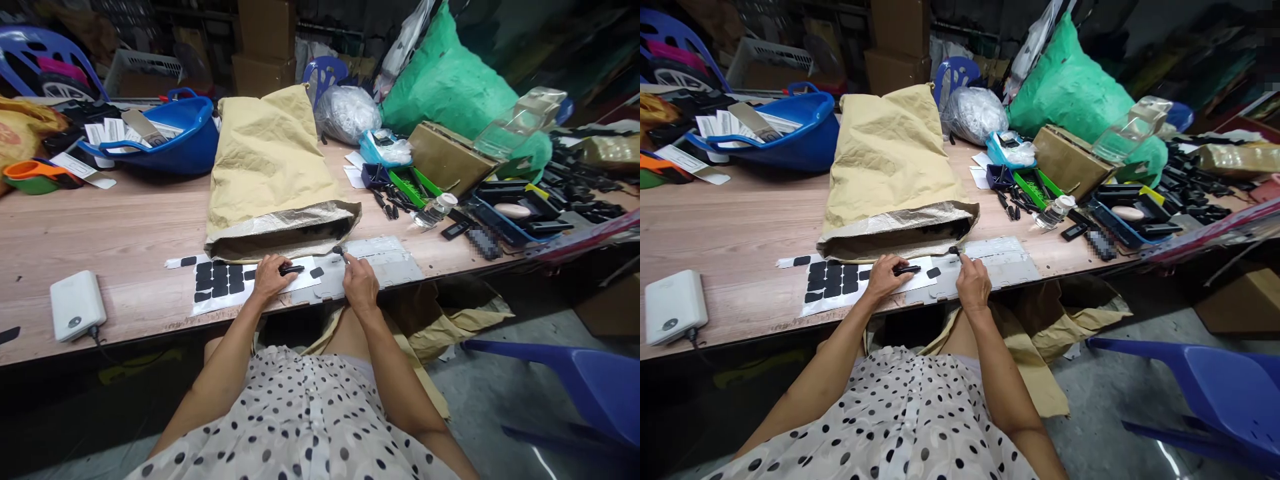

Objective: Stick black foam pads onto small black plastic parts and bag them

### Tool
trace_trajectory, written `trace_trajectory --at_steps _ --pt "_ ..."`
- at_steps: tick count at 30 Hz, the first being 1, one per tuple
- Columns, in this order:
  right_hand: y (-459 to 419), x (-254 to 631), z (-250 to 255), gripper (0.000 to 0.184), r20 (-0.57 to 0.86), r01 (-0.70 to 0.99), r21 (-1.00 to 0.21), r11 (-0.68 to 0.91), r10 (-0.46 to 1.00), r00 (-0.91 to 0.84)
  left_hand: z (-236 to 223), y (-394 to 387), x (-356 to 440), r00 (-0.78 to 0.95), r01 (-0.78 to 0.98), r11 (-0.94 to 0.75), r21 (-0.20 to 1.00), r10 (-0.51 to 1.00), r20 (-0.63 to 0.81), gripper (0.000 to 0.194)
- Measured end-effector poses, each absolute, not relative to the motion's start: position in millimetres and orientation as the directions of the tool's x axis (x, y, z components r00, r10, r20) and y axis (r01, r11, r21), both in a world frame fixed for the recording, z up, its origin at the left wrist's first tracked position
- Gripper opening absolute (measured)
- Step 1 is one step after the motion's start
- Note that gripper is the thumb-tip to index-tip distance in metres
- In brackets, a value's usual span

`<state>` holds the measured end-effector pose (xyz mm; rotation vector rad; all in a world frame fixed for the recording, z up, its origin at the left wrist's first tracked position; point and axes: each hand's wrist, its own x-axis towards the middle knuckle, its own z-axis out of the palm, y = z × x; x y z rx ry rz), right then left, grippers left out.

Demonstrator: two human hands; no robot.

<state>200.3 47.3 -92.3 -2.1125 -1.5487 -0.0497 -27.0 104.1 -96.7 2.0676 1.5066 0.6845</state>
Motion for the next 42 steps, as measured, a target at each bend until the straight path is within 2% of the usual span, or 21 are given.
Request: trace_trajectory --at_steps 6,10,13,17,19,22,26,31,34,38,40,42 --pt "64.7 217.0 -109.1 0.039 0.359 0.936 -0.205 -0.287 0.867 0.345 -102.1 107.8 -30.2 0.288 0.713 -0.297 0.635 0.950 0.122 0.010" --pt "66.8 210.1 -111.7 0.040 0.364 0.938 -0.147 -0.314 0.865 0.346 -97.0 104.6 -33.0 0.301 0.683 -0.321 0.657 0.942 0.148 0.012" --pt "66.4 207.1 -110.4 0.041 0.348 0.940 -0.123 -0.319 0.873 0.342 -87.6 83.8 -35.3 0.326 0.601 -0.353 0.717 0.927 0.183 0.015" --pt "66.4 206.7 -110.6 0.041 0.341 0.940 -0.119 -0.319 0.876 0.340 -83.7 31.9 -37.7 0.520 0.462 -0.347 0.816 0.852 0.067 0.022" --pt "66.7 206.7 -111.9 0.041 0.346 0.940 -0.120 -0.319 0.874 0.341 -91.0 7.4 -37.4 0.594 0.472 -0.307 0.826 0.803 -0.041 0.023" --pt "67.3 206.6 -113.7 0.041 0.374 0.943 -0.120 -0.312 0.865 0.334 -111.5 -13.2 -36.3 0.562 0.634 -0.232 0.738 0.793 -0.234 0.020" --pt "68.1 206.5 -114.2 0.040 0.376 0.944 -0.122 -0.306 0.866 0.329 -136.8 -13.5 -37.2 0.393 0.851 -0.132 0.508 0.802 -0.450 0.023" --pt "68.2 205.8 -111.7 0.039 0.356 0.941 -0.116 -0.319 0.871 0.339 -143.5 -6.3 -37.3 0.292 0.927 -0.088 0.365 0.779 -0.555 0.028" --pt "67.7 205.3 -110.0 0.040 0.355 0.939 -0.115 -0.323 0.870 0.342 -143.6 -7.2 -36.1 0.272 0.939 -0.081 0.335 0.771 -0.575 0.030" --pt "67.0 205.2 -109.4 0.040 0.345 0.940 -0.125 -0.319 0.874 0.342 -135.3 -12.0 -34.5 0.330 0.910 -0.108 0.399 0.770 -0.545 0.024" --pt "66.8 205.4 -110.0 0.040 0.345 0.941 -0.120 -0.317 0.875 0.339 -121.1 -10.5 -32.5 0.436 0.852 -0.137 0.504 0.719 -0.541 0.020" --pt "66.8 205.8 -111.2 0.040 0.357 0.943 -0.109 -0.315 0.873 0.333 -100.7 -1.1 -29.1 0.571 0.737 -0.124 0.665 0.641 -0.513 0.017"
